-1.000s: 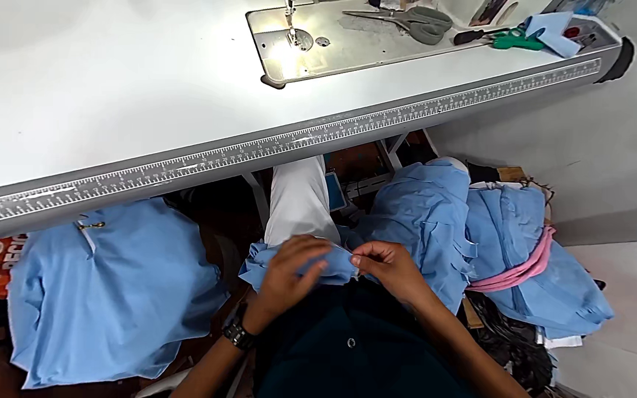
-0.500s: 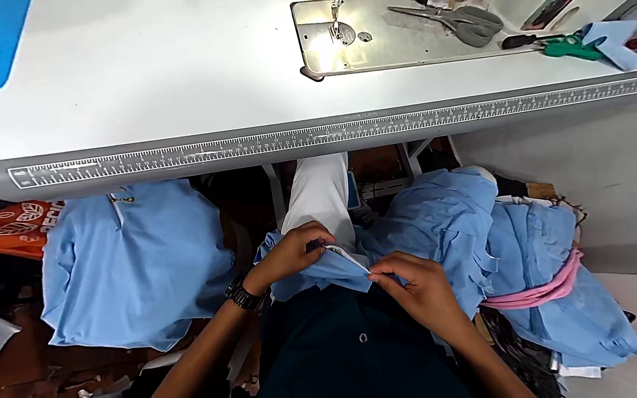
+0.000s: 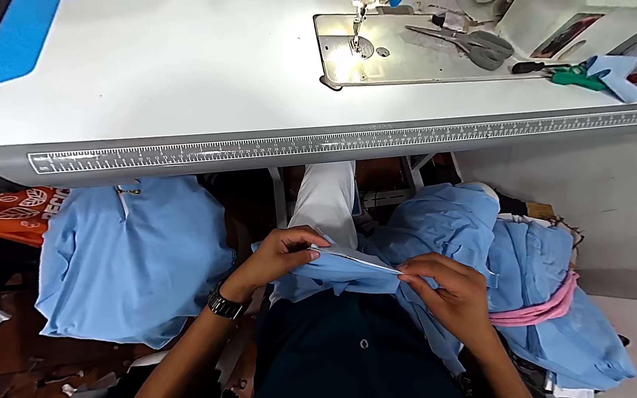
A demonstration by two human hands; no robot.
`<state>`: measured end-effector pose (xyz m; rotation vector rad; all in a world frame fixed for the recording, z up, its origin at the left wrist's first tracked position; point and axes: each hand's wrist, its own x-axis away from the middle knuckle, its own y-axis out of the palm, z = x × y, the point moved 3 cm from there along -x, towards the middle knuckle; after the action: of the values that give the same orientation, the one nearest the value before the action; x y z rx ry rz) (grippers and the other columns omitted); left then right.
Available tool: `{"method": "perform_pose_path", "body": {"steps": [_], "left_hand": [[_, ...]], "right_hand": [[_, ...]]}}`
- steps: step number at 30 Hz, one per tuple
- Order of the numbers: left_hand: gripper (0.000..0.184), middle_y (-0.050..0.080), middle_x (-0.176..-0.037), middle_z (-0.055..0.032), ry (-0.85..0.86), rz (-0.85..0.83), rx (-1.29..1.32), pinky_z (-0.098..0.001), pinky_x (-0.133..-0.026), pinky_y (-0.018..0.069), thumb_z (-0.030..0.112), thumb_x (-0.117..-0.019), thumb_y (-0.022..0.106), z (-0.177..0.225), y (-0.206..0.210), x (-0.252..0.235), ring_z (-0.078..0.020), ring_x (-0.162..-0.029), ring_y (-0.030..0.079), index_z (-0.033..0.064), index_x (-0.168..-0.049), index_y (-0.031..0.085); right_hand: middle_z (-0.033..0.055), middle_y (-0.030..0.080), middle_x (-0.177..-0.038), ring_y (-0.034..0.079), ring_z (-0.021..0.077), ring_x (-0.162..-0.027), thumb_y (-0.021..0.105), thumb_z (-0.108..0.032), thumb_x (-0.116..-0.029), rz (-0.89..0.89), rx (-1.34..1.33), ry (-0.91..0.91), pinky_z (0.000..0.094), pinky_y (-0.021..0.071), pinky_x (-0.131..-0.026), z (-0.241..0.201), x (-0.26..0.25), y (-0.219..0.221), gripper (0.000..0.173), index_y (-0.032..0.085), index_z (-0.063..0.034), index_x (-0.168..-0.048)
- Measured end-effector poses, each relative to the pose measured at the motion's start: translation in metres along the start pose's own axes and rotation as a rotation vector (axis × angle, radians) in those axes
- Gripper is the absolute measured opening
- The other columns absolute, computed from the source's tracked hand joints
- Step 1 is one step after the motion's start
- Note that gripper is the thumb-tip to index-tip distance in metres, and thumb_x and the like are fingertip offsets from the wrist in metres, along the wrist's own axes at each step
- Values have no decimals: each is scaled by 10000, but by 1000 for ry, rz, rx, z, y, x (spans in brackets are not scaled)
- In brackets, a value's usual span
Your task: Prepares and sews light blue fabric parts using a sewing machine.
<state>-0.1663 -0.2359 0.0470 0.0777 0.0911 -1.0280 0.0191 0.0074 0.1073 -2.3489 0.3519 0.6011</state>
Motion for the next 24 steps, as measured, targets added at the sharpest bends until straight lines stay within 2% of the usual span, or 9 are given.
{"method": "perform_pose_path", "body": {"steps": [5, 11, 19, 24], "left_hand": [[204, 715, -1029, -36, 165, 194, -147, -273, -802, 620, 7, -853, 765, 32, 8, 6, -133, -911, 700, 63, -1050, 758], [142, 708, -1058, -6, 363, 248, -435, -241, -852, 605, 110, -936, 721, 48, 16, 11, -80, -980, 684, 66, -1066, 758], [136, 713, -1053, -35, 473, 286, -589, -241, -882, 589, 105, -953, 700, 45, 18, 12, -88, -1007, 679, 51, -1061, 763], [94, 668, -1054, 0, 414, 386, -548, -226, -829, 585, 124, -921, 738, 46, 20, 13, -82, -983, 649, 90, -996, 783]], "right_hand": [[-34, 738, -1013, 715, 80, -936, 714, -186, -968, 58, -58, -30, 244, 621, -817, 2, -4, -3, 49, 737, -144, -981], [-37, 736, -1017, 716, 87, -942, 718, -199, -968, 81, -46, -46, 247, 621, -816, 0, -8, -12, 53, 737, -157, -995], [-45, 733, -1016, 715, 82, -940, 712, -209, -972, 71, -57, -42, 244, 622, -809, -2, -10, -13, 55, 736, -169, -1000], [-42, 736, -1015, 714, 85, -939, 716, -206, -969, 70, -26, -45, 248, 621, -808, -5, -11, -13, 53, 742, -167, -992]]}}
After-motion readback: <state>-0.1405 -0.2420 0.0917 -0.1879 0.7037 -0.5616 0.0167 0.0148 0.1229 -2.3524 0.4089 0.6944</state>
